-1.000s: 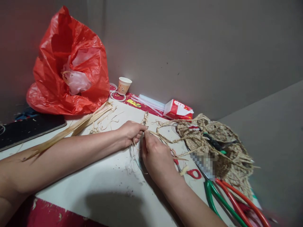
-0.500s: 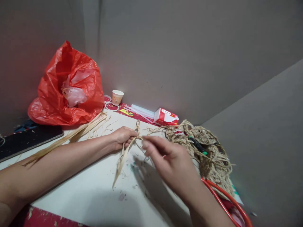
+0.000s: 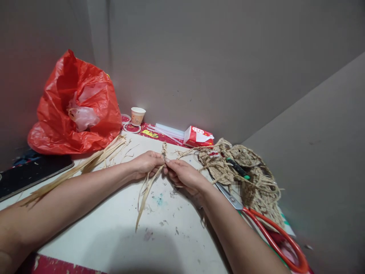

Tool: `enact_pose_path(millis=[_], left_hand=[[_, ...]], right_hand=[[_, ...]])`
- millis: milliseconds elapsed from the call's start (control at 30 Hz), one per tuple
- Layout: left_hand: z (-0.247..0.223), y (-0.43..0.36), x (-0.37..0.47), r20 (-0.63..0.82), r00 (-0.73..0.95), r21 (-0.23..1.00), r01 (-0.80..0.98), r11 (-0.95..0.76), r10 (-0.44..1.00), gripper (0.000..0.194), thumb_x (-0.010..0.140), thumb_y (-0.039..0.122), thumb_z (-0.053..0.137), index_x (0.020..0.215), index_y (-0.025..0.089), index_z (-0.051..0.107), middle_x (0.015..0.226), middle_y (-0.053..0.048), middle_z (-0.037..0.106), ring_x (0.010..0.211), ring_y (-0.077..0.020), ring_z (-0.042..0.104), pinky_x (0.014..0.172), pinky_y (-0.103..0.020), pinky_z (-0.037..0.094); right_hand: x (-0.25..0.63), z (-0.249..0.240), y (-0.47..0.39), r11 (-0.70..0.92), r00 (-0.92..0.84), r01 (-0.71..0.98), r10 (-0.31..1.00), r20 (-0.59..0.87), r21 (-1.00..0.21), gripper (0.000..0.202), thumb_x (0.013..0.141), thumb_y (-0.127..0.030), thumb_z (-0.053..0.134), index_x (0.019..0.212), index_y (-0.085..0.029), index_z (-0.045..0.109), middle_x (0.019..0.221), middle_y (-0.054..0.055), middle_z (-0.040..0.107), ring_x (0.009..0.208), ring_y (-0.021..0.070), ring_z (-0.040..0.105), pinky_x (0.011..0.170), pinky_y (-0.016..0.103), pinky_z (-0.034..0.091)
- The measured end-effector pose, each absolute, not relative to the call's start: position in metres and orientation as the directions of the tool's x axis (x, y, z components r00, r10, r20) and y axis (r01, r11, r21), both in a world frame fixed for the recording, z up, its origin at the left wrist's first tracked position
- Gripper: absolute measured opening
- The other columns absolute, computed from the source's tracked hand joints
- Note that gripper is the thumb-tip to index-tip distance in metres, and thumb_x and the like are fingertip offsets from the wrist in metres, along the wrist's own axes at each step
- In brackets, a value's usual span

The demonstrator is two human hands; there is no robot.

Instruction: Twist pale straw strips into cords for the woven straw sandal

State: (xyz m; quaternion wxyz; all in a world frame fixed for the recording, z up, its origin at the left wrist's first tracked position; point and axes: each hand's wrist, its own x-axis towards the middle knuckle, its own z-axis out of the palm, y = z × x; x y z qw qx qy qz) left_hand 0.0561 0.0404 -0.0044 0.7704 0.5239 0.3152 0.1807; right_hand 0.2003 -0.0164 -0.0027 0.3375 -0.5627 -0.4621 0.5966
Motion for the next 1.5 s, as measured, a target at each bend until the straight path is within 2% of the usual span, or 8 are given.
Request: enact_pose_path(millis=[133,267,433,733,933,1167,1433,1500], left_hand=[[-0.004,0.042,0.054,-0.265,0.783,0.928,0.049,0.369,0.562,0.018,0.079,0.024,0.054,0.065,0.013,0.052,0.045,0.008,0.032,0.037,-0.0028,0.020,0.039,-0.020,0.013],[-0.005,0.044,0.053,-0.210,0.784,0.967,0.079,0.241,0.584,0.014,0.076,0.024,0.055,0.066,0.014,0.052,0.047,0.007,0.037,0.039,-0.0041,0.026,0.041,-0.021,0.017],[-0.003,0.048,0.051,-0.250,0.754,0.964,0.251,0.085,0.608,0.011,0.073,0.023,0.052,0.068,0.014,0.056,0.047,0.006,0.039,0.037,-0.0051,0.025,0.039,-0.022,0.016],[0.009,0.045,0.049,-0.319,0.763,0.936,0.347,0.060,0.562,0.015,0.069,0.015,0.043,0.060,0.014,0.055,0.041,0.006,0.036,0.033,-0.0048,0.023,0.034,-0.020,0.016],[0.008,0.027,0.055,-0.255,0.703,0.897,0.429,-0.109,0.664,0.023,0.076,0.018,0.039,0.055,0.017,0.048,0.040,0.003,0.046,0.031,-0.0076,0.036,0.034,-0.019,0.027],[-0.009,0.021,0.059,-0.143,0.666,0.881,0.423,-0.213,0.732,0.013,0.071,0.011,0.040,0.064,0.017,0.048,0.049,0.002,0.055,0.044,-0.0102,0.051,0.046,-0.019,0.039],[0.014,0.023,0.055,-0.325,0.722,0.884,0.461,-0.075,0.611,0.012,0.071,0.014,0.043,0.073,0.014,0.056,0.047,0.001,0.054,0.036,-0.0111,0.045,0.039,-0.021,0.035],[0.019,0.030,0.053,-0.302,0.686,0.867,0.486,-0.108,0.663,0.016,0.072,0.017,0.045,0.073,0.013,0.060,0.047,0.001,0.054,0.039,-0.0111,0.047,0.043,-0.022,0.037]], right_hand=[[0.208,-0.004,-0.013,-0.395,-0.221,0.033,0.893,-0.392,-0.918,0.039,0.078,-0.051,0.054,0.060,-0.020,0.038,0.044,-0.012,0.026,0.035,0.0032,0.013,0.033,0.016,0.009],[0.210,-0.008,-0.012,-0.408,-0.225,-0.023,0.892,-0.393,-0.913,0.038,0.077,-0.046,0.057,0.058,-0.021,0.036,0.042,-0.012,0.024,0.034,0.0031,0.012,0.033,0.016,0.009],[0.207,-0.012,-0.015,-0.388,-0.150,-0.041,0.913,-0.379,-0.921,0.035,0.076,-0.040,0.058,0.053,-0.019,0.040,0.038,-0.012,0.026,0.032,0.0022,0.013,0.032,0.017,0.008],[0.192,-0.018,-0.018,-0.346,0.016,-0.113,0.937,-0.350,-0.931,0.028,0.073,-0.033,0.060,0.054,-0.017,0.050,0.032,-0.011,0.028,0.028,0.0024,0.016,0.030,0.017,0.009],[0.185,-0.019,-0.024,-0.334,0.005,-0.264,0.937,-0.348,-0.905,0.040,0.073,-0.035,0.061,0.048,-0.020,0.034,0.034,-0.011,0.027,0.028,0.0019,0.017,0.030,0.016,0.012],[0.182,-0.018,-0.025,-0.318,-0.009,-0.322,0.943,-0.333,-0.892,0.041,0.071,-0.031,0.066,0.047,-0.019,0.035,0.036,-0.011,0.028,0.030,0.0008,0.017,0.030,0.015,0.013],[0.187,-0.018,-0.024,-0.294,-0.019,-0.317,0.953,-0.304,-0.902,0.039,0.068,-0.030,0.066,0.045,-0.019,0.036,0.034,-0.011,0.028,0.029,0.0008,0.019,0.030,0.015,0.013],[0.190,-0.017,-0.024,-0.294,-0.033,-0.315,0.954,-0.299,-0.902,0.036,0.066,-0.031,0.068,0.048,-0.018,0.039,0.036,-0.011,0.027,0.030,0.0007,0.018,0.030,0.015,0.014]])
